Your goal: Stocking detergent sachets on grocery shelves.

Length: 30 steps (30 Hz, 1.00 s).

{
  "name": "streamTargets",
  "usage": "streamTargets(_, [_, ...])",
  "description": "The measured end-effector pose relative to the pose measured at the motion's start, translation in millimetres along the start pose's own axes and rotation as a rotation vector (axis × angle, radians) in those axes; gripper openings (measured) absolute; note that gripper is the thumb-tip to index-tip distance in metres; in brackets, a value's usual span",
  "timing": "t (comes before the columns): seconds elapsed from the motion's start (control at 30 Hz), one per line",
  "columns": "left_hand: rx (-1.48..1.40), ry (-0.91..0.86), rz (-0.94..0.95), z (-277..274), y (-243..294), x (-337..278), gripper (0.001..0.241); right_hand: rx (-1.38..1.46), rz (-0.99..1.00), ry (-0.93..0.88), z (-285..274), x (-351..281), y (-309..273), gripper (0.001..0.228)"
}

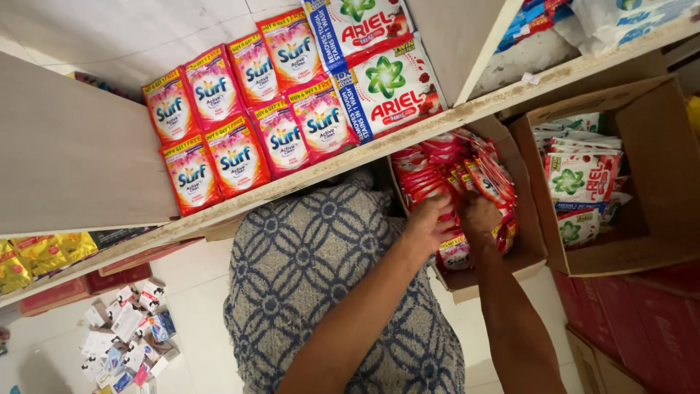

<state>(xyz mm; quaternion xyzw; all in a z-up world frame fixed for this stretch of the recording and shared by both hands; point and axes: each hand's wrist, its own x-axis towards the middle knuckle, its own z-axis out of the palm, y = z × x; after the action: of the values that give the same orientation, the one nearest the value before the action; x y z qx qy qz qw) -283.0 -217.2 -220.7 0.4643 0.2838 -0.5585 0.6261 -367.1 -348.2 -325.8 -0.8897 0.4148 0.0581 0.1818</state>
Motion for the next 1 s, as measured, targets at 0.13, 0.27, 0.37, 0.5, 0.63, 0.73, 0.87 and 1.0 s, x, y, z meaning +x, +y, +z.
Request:
streamTargets(0.13, [0.112,0.125,0.027,-12,6,14,0.058,0.084,0.026,0.066,-6,-8,-1,0.028])
streamTargets(0.27, [0.107,0.063,0.109,-13,9,8,0.053,0.184,-0.018,0.15,-11,-17,2,0.023])
streamTargets(0.37, [0.078,0.08,0.09,-15,7,11,0.051,0.251,-0.055,0.168,-21,-26,-1,0.021])
streamTargets(0.5, [0.067,0.109,0.073,-7,14,-2,0.048,0.279,-0.068,0.178,-39,-38,-10,0.021])
streamTargets(0.63, [0.073,0.1,0.068,-10,6,11,0.049,0.329,-0.095,0.18,-75,-54,-31,0.016])
streamTargets(0.73, [0.109,0.129,0.057,-16,-2,30,0.051,0.382,-0.209,0.245,-98,-64,-45,0.011])
streamTargets(0.87, [0.126,0.102,0.093,-14,-3,26,0.057,0.564,-0.285,0.271,-118,-71,-55,0.013])
streamTargets(1.0, [0.191,0.064,0.12,-2,8,0,0.071,0.888,-0.331,0.082,-126,-70,-54,0.014])
